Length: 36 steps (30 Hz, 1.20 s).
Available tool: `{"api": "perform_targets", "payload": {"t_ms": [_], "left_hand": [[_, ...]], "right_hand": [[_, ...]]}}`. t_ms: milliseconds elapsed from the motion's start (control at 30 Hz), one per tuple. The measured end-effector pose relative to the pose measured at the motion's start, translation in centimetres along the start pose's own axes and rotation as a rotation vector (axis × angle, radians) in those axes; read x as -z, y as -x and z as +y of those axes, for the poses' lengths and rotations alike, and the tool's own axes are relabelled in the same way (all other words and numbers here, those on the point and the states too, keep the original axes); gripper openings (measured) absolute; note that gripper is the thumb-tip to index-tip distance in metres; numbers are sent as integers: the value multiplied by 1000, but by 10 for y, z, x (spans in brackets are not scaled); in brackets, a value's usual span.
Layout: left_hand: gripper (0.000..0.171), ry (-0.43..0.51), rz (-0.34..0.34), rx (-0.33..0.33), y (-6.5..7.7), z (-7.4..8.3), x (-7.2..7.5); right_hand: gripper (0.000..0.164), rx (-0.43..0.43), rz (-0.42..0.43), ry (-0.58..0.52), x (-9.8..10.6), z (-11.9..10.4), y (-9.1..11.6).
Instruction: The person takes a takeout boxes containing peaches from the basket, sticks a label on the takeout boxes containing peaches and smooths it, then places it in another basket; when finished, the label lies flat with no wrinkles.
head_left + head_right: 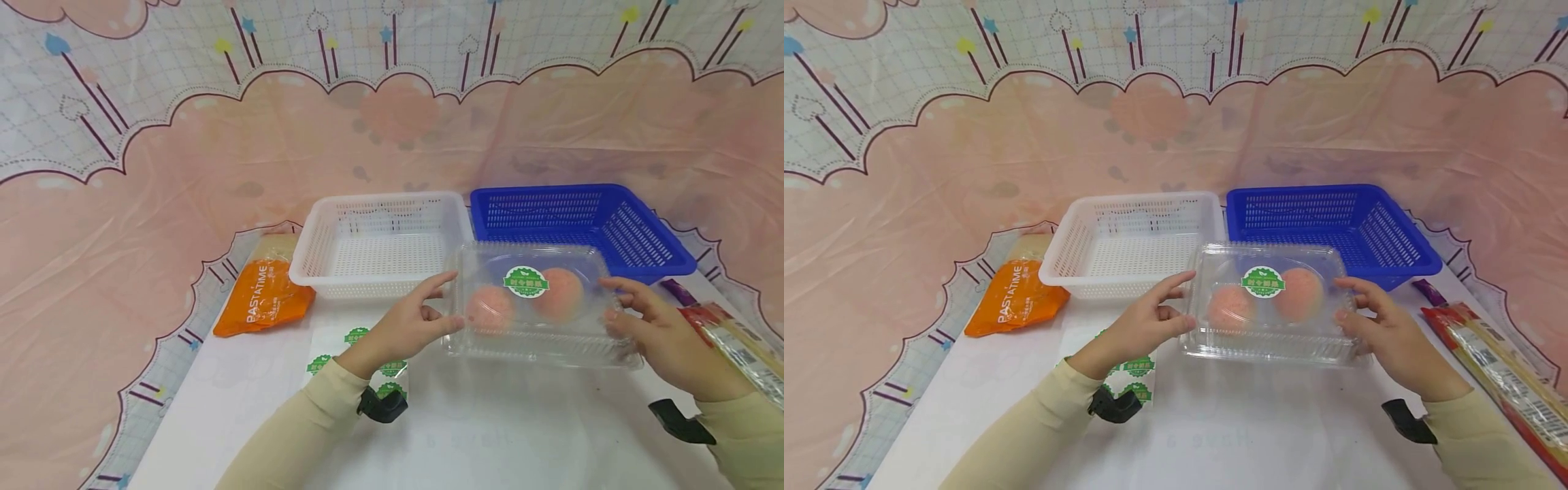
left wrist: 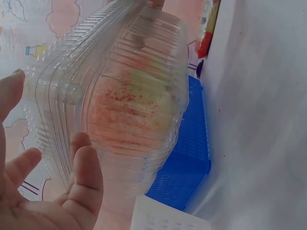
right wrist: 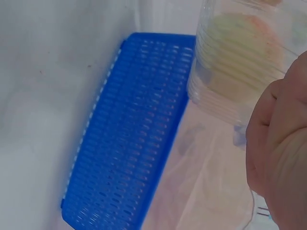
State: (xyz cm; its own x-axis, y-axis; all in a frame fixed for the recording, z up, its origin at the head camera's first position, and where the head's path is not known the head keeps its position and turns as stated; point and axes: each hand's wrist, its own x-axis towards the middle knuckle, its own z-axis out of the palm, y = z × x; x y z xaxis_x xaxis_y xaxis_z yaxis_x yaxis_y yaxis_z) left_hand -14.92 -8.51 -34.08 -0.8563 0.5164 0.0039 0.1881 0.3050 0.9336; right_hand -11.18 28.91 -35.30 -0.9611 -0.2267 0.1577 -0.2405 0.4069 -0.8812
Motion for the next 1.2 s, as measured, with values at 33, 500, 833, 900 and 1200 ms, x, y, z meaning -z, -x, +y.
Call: {"api": "perform_targets", "payload": {"t_ms": [33,500,833,900,1200], "left_hand": [[73,2,1,-2,-1,1,0],[69,-19,88,-3,-21,13,-8],[72,58,128,-20,-45,18,-11],[72,78,132,-23,-50,19,-11],[67,113,138,-49,-66,20,-11]], "right_hand": [[52,13,11,-4,1,-1,0],[53,4,105,60,20,-8,-8],[49,-65,184,115,32,-13,-20],[50,-89,185,106,35,-15,-24],[54,-179,189,212,44,-17,-39]]}}
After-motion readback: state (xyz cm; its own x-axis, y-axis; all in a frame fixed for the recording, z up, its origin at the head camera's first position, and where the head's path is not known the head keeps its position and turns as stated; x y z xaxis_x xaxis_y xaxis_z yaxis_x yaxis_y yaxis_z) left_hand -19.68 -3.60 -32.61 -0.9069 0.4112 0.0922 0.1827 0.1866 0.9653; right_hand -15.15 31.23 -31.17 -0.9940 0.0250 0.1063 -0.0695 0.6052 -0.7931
